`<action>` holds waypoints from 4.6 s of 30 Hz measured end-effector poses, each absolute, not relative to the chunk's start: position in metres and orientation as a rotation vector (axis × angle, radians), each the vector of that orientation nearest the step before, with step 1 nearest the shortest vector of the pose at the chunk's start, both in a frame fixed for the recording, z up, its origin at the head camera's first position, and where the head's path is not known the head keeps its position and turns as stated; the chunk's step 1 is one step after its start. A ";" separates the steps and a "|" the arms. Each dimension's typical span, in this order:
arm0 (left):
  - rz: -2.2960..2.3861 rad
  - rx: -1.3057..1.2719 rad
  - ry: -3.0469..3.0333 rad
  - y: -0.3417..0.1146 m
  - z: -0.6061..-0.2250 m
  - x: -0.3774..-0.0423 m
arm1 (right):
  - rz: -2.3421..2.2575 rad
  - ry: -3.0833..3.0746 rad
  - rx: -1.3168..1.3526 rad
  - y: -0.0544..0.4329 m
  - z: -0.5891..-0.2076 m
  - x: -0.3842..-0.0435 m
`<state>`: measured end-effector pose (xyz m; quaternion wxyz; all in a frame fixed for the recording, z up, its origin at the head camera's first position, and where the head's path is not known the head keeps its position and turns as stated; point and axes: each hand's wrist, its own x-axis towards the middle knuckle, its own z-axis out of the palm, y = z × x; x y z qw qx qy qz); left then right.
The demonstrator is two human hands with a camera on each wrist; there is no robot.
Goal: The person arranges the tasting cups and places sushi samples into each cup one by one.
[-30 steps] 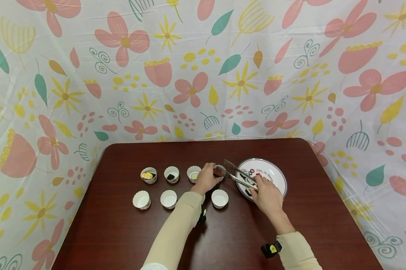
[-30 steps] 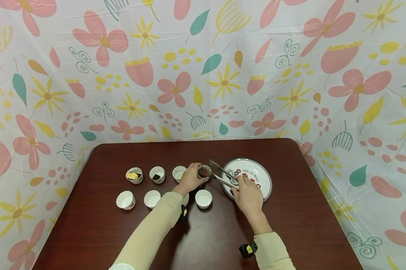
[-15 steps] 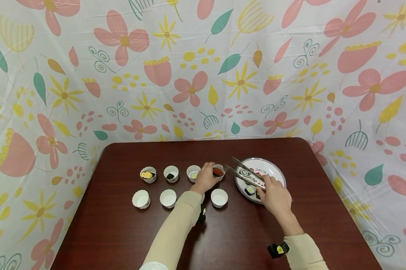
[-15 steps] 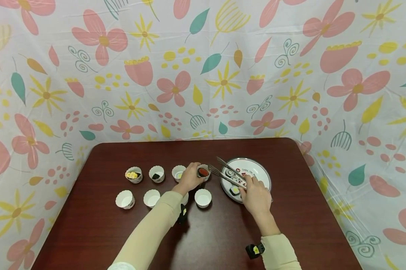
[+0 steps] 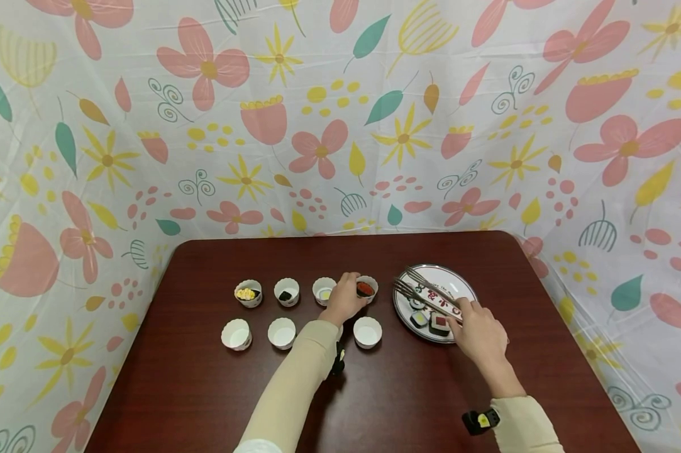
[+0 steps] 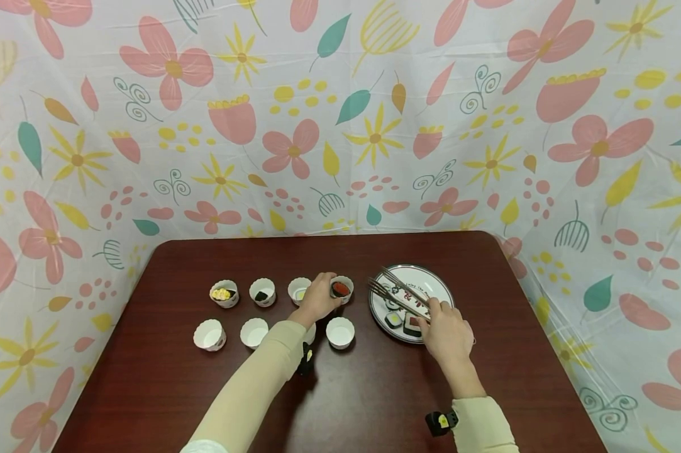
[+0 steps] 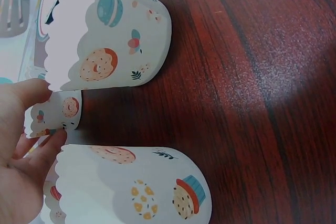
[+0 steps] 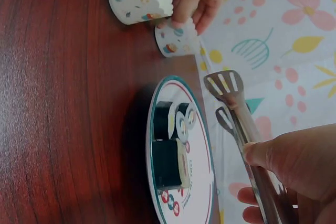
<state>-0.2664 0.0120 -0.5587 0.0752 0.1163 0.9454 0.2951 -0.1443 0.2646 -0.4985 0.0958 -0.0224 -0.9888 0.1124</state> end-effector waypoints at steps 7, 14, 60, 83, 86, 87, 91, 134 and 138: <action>0.891 0.336 2.826 0.012 -0.558 -0.266 | 0.331 -2.971 -0.105 0.271 -0.501 -0.143; 0.898 0.360 2.835 0.011 -0.560 -0.266 | 0.319 -2.982 -0.111 0.274 -0.505 -0.144; 0.921 0.352 2.792 0.011 -0.550 -0.261 | 0.241 -3.066 -0.137 0.269 -0.506 -0.152; 0.957 0.597 2.829 -0.011 -0.527 -0.250 | 0.277 -3.016 -0.102 0.276 -0.506 -0.144; 0.954 0.630 2.849 -0.020 -0.522 -0.246 | 0.283 -3.012 -0.100 0.277 -0.505 -0.143; 0.951 0.641 2.855 -0.023 -0.520 -0.244 | 0.285 -3.009 -0.100 0.277 -0.505 -0.143; 0.966 0.675 2.863 -0.036 -0.511 -0.236 | 0.282 -3.004 -0.097 0.277 -0.505 -0.142; 1.198 0.130 3.200 -0.212 -0.533 -0.161 | 0.308 -2.958 -0.120 0.282 -0.506 -0.137; 1.243 0.057 3.188 -0.221 -0.548 -0.156 | 0.311 -2.949 -0.113 0.280 -0.506 -0.137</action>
